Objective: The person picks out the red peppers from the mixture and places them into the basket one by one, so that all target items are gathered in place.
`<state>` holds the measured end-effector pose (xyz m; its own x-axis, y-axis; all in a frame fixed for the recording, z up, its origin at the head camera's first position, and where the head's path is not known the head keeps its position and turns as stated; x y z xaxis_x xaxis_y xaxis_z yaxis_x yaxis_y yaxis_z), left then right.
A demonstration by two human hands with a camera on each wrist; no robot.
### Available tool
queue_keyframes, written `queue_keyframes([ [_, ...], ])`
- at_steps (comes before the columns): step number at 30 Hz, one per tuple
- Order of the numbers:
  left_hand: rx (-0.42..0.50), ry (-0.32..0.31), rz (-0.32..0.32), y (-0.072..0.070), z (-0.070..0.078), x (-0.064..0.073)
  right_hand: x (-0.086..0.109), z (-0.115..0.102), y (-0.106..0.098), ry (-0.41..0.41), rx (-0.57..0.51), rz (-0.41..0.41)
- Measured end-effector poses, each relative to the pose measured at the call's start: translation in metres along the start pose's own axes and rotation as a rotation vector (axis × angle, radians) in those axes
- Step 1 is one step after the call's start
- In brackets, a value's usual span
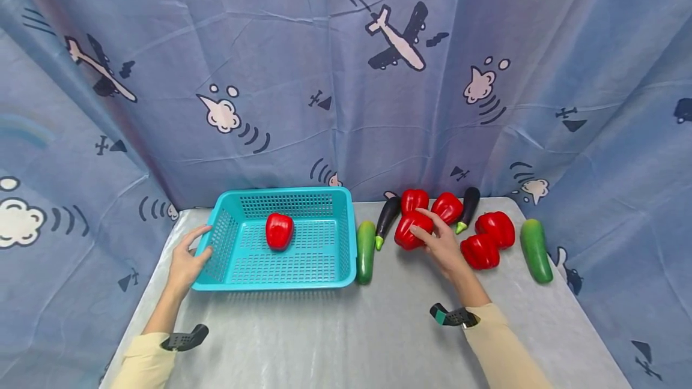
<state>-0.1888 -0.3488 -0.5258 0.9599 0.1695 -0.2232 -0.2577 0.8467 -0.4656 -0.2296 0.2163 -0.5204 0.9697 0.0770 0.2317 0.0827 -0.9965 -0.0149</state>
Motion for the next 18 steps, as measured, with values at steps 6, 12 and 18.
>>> queue_keyframes([
  [6,-0.02,-0.011,0.012,0.0,-0.001,0.0,-0.007,-0.013,0.02,-0.023,-0.069,-0.063],
  [12,0.011,-0.017,0.023,0.001,-0.001,-0.001,-0.009,-0.02,0.032,-0.021,-0.085,-0.091],
  [18,0.04,-0.028,0.02,0.0,0.0,-0.001,-0.009,-0.024,0.039,-0.051,-0.141,-0.111],
])
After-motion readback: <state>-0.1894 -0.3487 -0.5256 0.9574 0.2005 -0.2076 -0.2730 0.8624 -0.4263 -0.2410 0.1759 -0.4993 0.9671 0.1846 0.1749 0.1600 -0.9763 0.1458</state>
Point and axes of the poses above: each hand's wrist, its own x-axis away from the middle knuckle, its own y-axis out of the palm, z = x × y, the point moved 1 cm from there along -x, towards the middle knuckle, and after that the axes turned 6 degrees about y, right-handed, at the moved point
